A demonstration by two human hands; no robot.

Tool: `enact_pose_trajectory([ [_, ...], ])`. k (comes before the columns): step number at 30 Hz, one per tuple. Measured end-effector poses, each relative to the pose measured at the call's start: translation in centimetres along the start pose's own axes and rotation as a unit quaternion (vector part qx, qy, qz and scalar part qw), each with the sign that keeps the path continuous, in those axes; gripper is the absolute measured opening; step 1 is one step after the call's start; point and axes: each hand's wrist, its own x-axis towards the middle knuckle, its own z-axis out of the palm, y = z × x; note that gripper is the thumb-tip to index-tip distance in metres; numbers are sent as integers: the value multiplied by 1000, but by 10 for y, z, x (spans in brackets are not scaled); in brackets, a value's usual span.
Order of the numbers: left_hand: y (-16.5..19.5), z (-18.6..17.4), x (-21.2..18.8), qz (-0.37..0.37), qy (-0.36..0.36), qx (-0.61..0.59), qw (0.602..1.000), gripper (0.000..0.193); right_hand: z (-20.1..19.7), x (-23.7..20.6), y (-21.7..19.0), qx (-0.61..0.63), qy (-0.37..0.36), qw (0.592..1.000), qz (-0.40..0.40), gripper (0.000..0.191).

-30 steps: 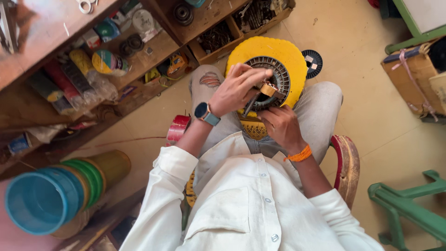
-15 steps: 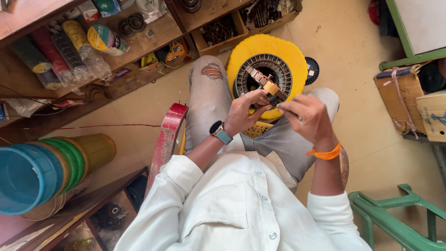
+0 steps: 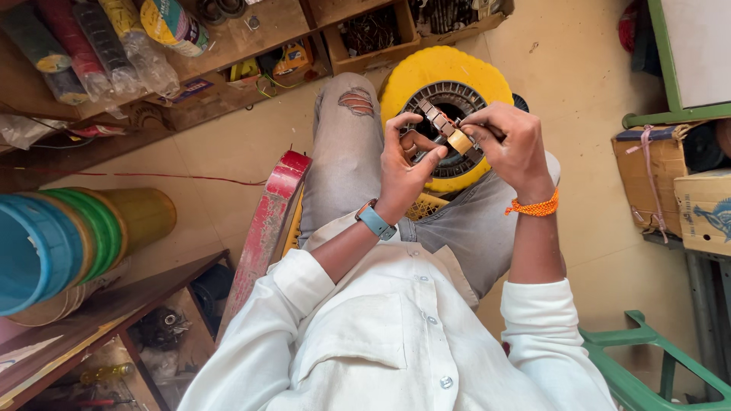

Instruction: The person sits in a chair with a small electric motor armature resting on a yellow cushion on their lap. They hook coil wire ends into the commutator slots, press and seat the windings by hand, and use a small hand tool to adjust and tighten the connections, turning the armature as they work around it.

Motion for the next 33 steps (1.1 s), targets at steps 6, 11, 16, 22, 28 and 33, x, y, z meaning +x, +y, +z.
enact_pose_trajectory([
  [6, -9, 5, 7, 55, 56, 115, 990, 53, 11, -4, 27, 64, 33, 990, 117, 7],
  [11, -10, 19, 14, 46, 60, 128, 989, 51, 16, -14, 41, 99, 73, 971, 206, 12],
  [16, 2, 22, 15, 99, 55, 340, 934, 56, 19, -27, 49, 217, 154, 938, 222, 14],
  [22, 27, -2, 40, 406, -179, 459, 770, 66, 11, -44, 55, 215, 161, 927, 261, 15],
  [28, 41, 8, 91, 263, -419, 463, 735, 81, -19, -64, 48, 244, 105, 919, 290, 18],
  [33, 46, 9, 108, 201, -462, 358, 786, 100, -23, -69, 31, 252, 58, 928, 270, 18],
])
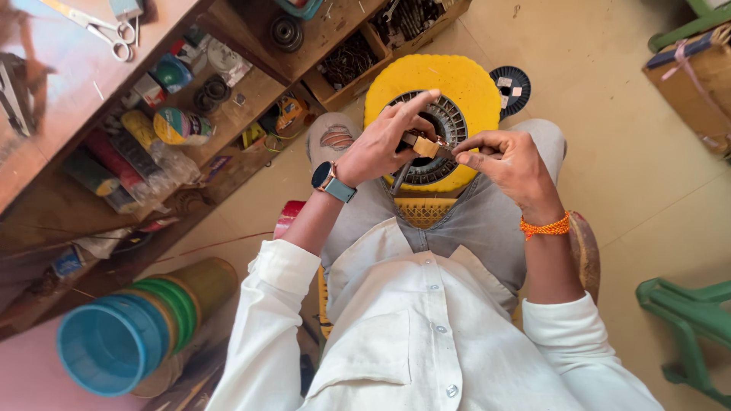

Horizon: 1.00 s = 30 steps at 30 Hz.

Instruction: The person sits in a chair with a small electric motor armature resting on a yellow cushion on their lap. They hook coil wire ends into the commutator slots, press and seat the windings by hand, and use a small hand tool to adjust and tighten the connections, turning the armature as they work around it.

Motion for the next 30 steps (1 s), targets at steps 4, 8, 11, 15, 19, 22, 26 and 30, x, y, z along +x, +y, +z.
enact_pose_trajectory([
  [4, -3, -5, 2, 20, -20, -26, 999, 106, 10, 1, -5, 41, 2, 999, -5, 17],
  [8, -3, -8, 3, 0, -53, -22, 998, 105, 25, -1, -6, 8, 12, 1000, -11, 16],
  [11, -3, -8, 2, 14, -45, -26, 999, 107, 46, -7, -1, -60, 20, 997, -47, 14],
  [15, -6, -8, -3, 15, -41, -23, 999, 104, 71, -17, 9, -159, 63, 963, -209, 10],
  [19, -8, -8, -13, 37, -6, -12, 999, 93, 83, -26, 19, -269, 93, 928, -241, 8],
  [22, -2, 4, -32, 75, 98, 114, 986, 75, 90, -28, 29, -304, 95, 894, -316, 11],
  [26, 14, 35, -69, 90, 163, 217, 958, 45, 95, -32, 47, -257, 115, 904, -322, 12],
  [30, 14, 61, -81, 67, 82, 232, 967, 50, 86, -34, 56, -230, 67, 937, -253, 15],
])
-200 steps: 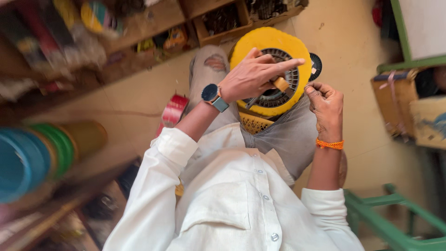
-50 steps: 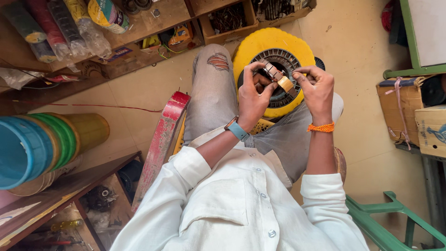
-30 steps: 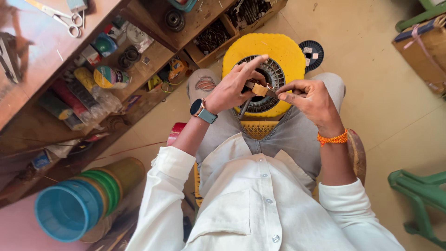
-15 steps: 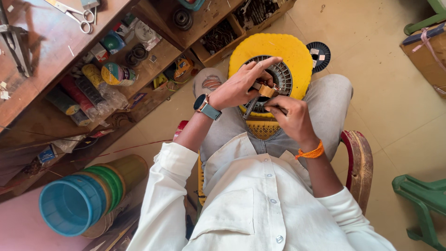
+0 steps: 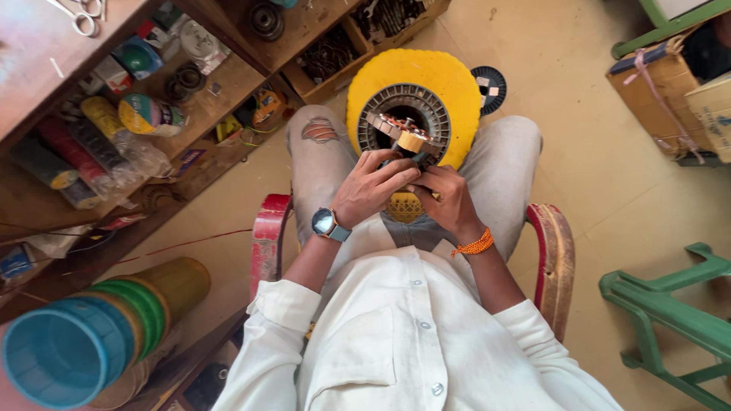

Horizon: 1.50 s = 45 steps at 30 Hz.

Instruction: The person sits in a chair with a small electric motor armature resting on a yellow cushion on their lap. They hook coil wire ends into the commutator slots, press and seat the windings by hand, and use a small hand tool to adjust and tighten the connections, turning the armature as they work around it.

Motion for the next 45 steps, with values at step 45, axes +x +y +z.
enact_pose_trajectory([
  [45, -75, 130, 121, -135, -61, 22, 989, 39, -375, -19, 315, 50, -216, 892, 394, 26],
])
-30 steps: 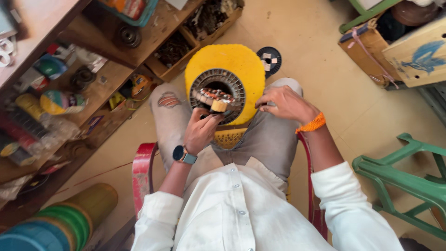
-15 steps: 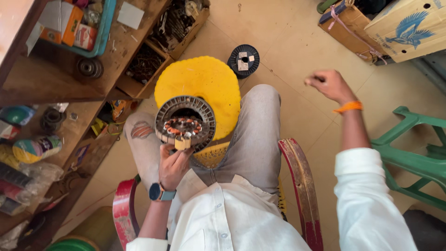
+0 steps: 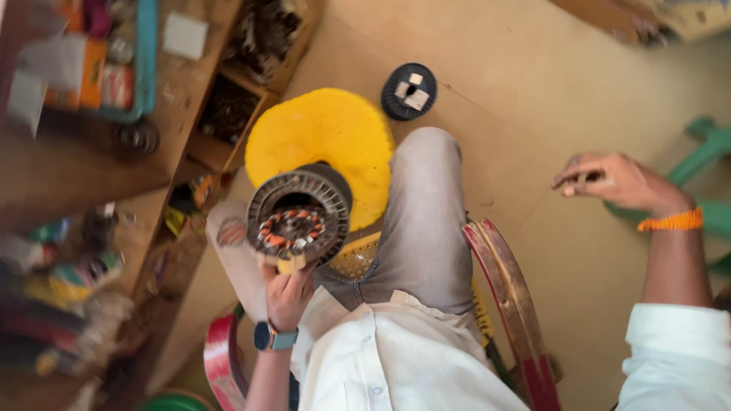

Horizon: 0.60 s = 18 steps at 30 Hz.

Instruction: The person sits in a chair with a small electric motor armature resting on a yellow cushion on their lap. They hook coil wire ends into the commutator slots, press and seat the windings by hand, and use a small hand tool to adjust and tighten the connections, turning the armature as they work around it.

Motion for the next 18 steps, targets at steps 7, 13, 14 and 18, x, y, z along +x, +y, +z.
enact_pose_trajectory([
  [7, 11, 8, 6, 19, 37, 49, 998, 22, -30, -40, 25, -61, 53, 997, -10, 22],
  [13, 33, 18, 19, 3, 48, 44, 998, 21, -40, -52, 54, -46, 107, 993, -21, 20],
  [14, 37, 16, 22, 7, 45, 54, 998, 22, -42, -52, 58, -56, 124, 990, -22, 21],
  [18, 46, 15, 18, 36, 31, 98, 994, 24, -6, -56, 41, -347, 193, 917, -31, 51],
])
